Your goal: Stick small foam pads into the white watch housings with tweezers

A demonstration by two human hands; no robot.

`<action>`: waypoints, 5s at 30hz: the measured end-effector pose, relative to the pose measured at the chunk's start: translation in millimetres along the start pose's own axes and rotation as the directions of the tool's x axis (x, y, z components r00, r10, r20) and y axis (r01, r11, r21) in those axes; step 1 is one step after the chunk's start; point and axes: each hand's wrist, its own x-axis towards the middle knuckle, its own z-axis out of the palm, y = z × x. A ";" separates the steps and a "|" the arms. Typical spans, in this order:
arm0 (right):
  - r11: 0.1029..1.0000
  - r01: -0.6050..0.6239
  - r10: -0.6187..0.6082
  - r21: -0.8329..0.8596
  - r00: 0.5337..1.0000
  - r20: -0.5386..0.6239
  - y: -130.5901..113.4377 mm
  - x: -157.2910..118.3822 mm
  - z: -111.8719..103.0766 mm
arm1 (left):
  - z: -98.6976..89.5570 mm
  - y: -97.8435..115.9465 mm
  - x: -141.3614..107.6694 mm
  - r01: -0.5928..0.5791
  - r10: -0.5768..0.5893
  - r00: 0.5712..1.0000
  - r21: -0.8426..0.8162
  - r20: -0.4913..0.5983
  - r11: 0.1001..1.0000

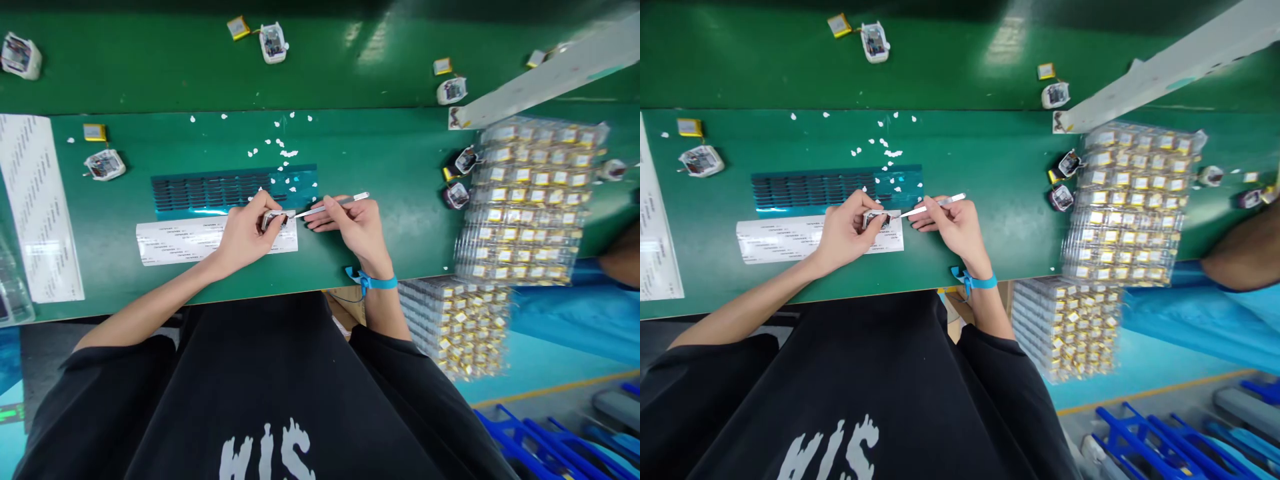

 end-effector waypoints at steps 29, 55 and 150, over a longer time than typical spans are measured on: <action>0.948 0.299 -0.283 0.108 0.949 -0.143 -19.4 -5.2 38.0 | -23.2 25.5 1.6 0.226 -0.112 0.966 -0.547 0.234 0.806; 0.925 0.348 -0.336 -0.155 0.937 0.097 -6.4 19.2 -5.9 | -36.4 2.3 18.0 -0.030 0.012 0.990 -0.119 -0.142 0.992; -0.153 0.786 -0.759 -0.599 0.294 0.581 -25.1 17.7 36.1 | -33.3 -9.3 20.3 0.117 -0.241 0.943 -0.450 -0.230 0.885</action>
